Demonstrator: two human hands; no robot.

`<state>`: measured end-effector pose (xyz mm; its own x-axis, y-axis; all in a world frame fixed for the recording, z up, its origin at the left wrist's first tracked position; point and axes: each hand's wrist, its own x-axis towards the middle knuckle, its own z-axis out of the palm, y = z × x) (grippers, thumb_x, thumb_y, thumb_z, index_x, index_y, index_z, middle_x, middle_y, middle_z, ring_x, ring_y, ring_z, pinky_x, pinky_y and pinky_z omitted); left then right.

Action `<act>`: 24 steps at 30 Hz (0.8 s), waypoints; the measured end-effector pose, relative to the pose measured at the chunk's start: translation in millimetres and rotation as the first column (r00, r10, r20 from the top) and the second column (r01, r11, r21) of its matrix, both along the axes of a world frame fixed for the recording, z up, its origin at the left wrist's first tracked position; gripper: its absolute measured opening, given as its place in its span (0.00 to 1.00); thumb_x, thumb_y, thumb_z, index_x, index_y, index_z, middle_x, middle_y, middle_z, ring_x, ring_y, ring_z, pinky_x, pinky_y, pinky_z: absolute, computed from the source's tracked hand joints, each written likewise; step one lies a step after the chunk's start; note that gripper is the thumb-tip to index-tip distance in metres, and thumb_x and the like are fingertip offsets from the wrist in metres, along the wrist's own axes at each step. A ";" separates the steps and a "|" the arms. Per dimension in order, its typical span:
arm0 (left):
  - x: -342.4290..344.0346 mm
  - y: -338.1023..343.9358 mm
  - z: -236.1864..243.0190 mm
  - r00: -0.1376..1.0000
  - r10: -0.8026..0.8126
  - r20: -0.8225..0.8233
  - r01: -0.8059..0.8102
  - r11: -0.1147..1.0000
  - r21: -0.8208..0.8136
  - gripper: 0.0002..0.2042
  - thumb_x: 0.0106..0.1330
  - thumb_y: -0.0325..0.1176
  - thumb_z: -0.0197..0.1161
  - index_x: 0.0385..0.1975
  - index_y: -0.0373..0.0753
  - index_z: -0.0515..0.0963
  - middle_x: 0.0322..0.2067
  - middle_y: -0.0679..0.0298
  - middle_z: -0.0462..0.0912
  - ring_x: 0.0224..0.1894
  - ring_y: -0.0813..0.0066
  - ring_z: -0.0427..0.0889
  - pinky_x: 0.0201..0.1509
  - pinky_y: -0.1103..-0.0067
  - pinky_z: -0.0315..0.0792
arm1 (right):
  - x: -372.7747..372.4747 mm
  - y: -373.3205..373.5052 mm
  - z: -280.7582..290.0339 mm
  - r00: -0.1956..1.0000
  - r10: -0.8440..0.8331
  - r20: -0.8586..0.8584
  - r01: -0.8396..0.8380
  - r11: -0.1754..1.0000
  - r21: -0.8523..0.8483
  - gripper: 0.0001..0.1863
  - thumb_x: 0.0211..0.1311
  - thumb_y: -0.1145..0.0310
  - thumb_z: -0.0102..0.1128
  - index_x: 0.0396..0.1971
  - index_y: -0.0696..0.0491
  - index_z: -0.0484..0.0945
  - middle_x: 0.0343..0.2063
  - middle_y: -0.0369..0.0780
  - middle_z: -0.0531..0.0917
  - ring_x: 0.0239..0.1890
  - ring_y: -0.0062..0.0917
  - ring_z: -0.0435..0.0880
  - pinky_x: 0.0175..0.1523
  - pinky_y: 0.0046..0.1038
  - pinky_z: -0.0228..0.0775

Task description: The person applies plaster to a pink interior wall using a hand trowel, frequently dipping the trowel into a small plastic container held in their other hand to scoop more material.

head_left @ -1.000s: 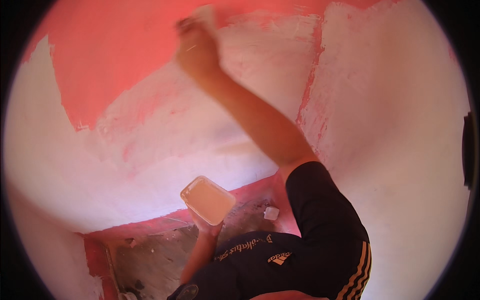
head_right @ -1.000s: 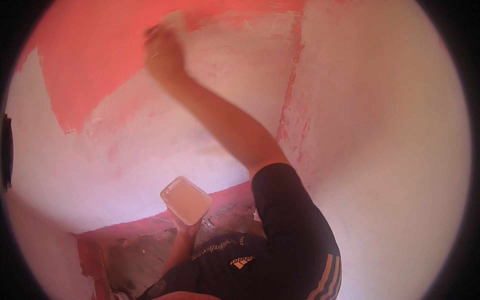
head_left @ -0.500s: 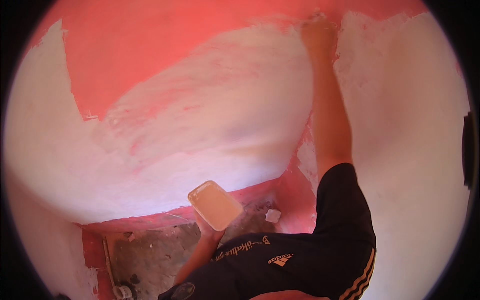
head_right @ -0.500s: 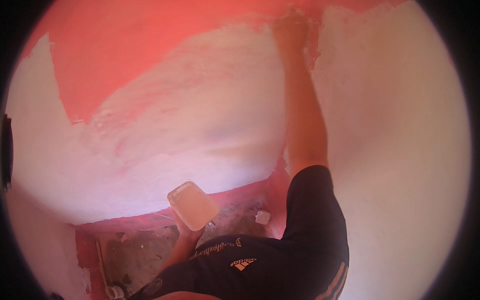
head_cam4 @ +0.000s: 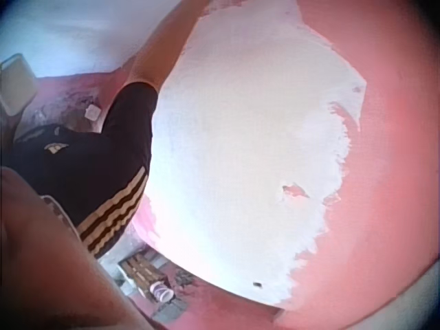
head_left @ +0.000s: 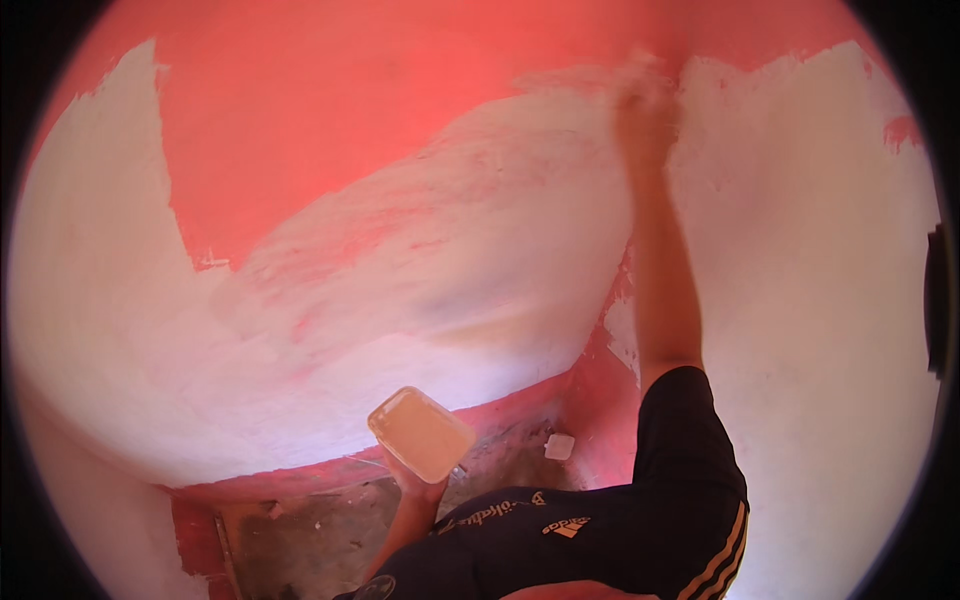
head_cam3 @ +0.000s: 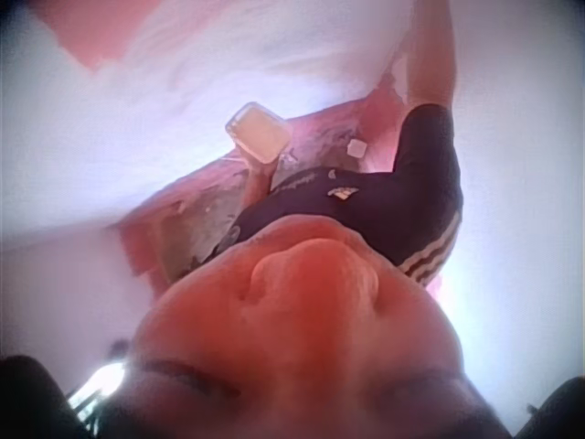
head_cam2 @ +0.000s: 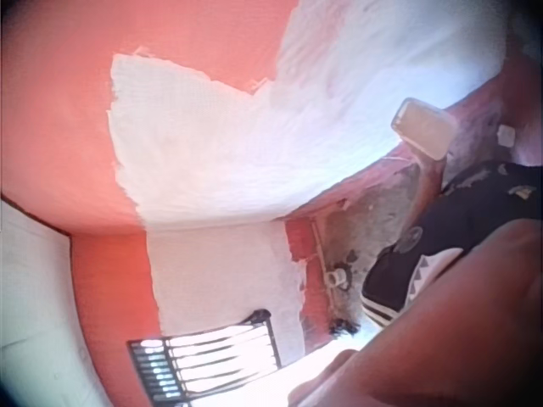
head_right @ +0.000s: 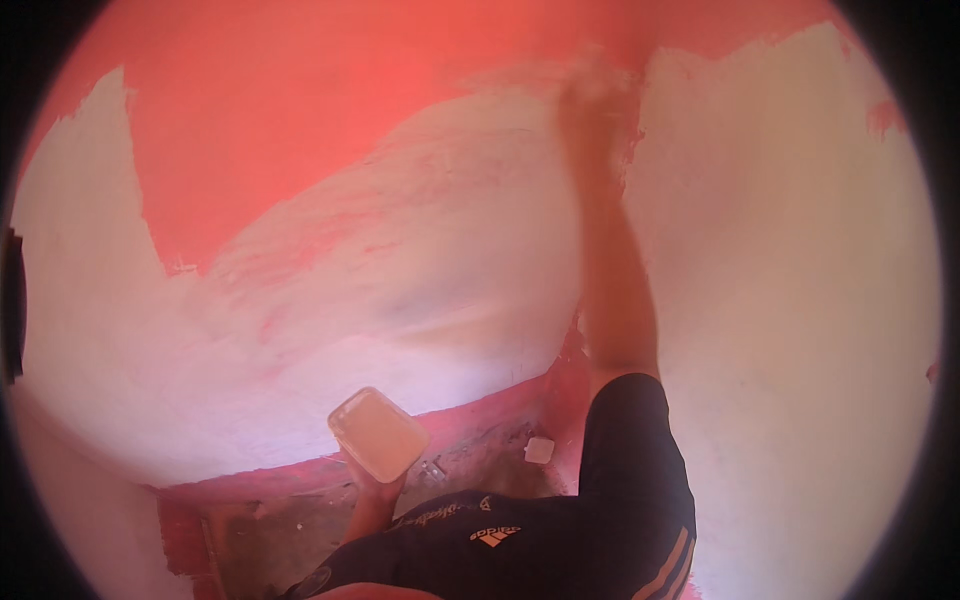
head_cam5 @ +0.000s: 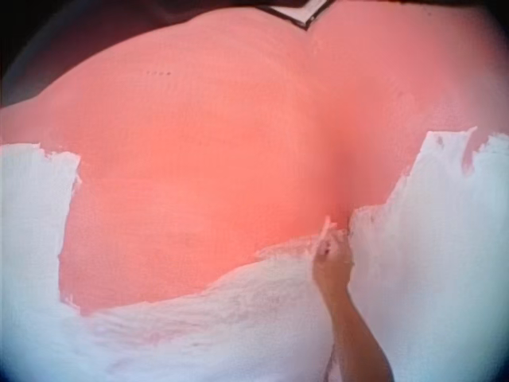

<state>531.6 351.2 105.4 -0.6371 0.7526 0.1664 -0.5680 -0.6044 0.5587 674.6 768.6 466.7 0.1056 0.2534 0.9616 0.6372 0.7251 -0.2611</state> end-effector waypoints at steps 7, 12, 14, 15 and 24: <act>-102.9 -85.6 6.2 0.978 -0.031 0.205 0.002 0.990 0.140 0.25 0.77 0.56 0.45 0.62 0.44 0.69 0.52 0.65 0.78 0.53 0.66 0.80 0.55 0.65 0.78 | -129.1 -81.8 -20.7 0.999 -0.036 0.024 0.034 0.993 0.110 0.21 0.71 0.59 0.51 0.56 0.56 0.77 0.42 0.48 0.84 0.42 0.43 0.82 0.47 0.43 0.76; -137.6 -148.0 -2.0 0.985 0.153 -0.085 -0.158 0.986 -0.059 0.22 0.77 0.51 0.48 0.62 0.45 0.68 0.51 0.65 0.77 0.51 0.69 0.80 0.51 0.66 0.80 | -276.8 -298.8 -78.1 0.840 0.484 0.243 -0.526 0.836 0.153 0.20 0.71 0.58 0.51 0.52 0.55 0.80 0.39 0.48 0.85 0.38 0.42 0.84 0.43 0.43 0.77; -158.3 -170.6 -5.0 0.978 0.128 0.164 -0.123 0.991 -0.044 0.20 0.78 0.50 0.48 0.61 0.45 0.68 0.50 0.65 0.78 0.49 0.69 0.81 0.49 0.66 0.81 | -257.6 -277.0 -76.4 0.856 0.487 0.173 -0.515 0.831 0.211 0.19 0.71 0.58 0.50 0.51 0.55 0.81 0.38 0.48 0.85 0.36 0.42 0.84 0.41 0.44 0.77; -171.0 -186.1 -3.8 0.981 0.122 0.149 -0.119 0.993 -0.027 0.20 0.78 0.50 0.48 0.60 0.44 0.69 0.49 0.66 0.78 0.49 0.69 0.81 0.49 0.66 0.81 | -239.0 -253.3 -70.8 0.907 0.410 0.092 -0.420 0.874 0.246 0.19 0.71 0.58 0.50 0.50 0.55 0.82 0.37 0.48 0.85 0.35 0.42 0.84 0.40 0.44 0.77; -317.2 -320.3 -20.0 0.987 0.128 0.097 -0.129 0.992 0.003 0.28 0.77 0.60 0.42 0.62 0.45 0.69 0.54 0.66 0.78 0.55 0.65 0.79 0.58 0.65 0.76 | -359.2 -268.0 -71.2 0.998 -0.048 -0.038 0.054 0.986 0.160 0.18 0.63 0.65 0.56 0.50 0.54 0.82 0.36 0.46 0.85 0.37 0.40 0.84 0.43 0.42 0.77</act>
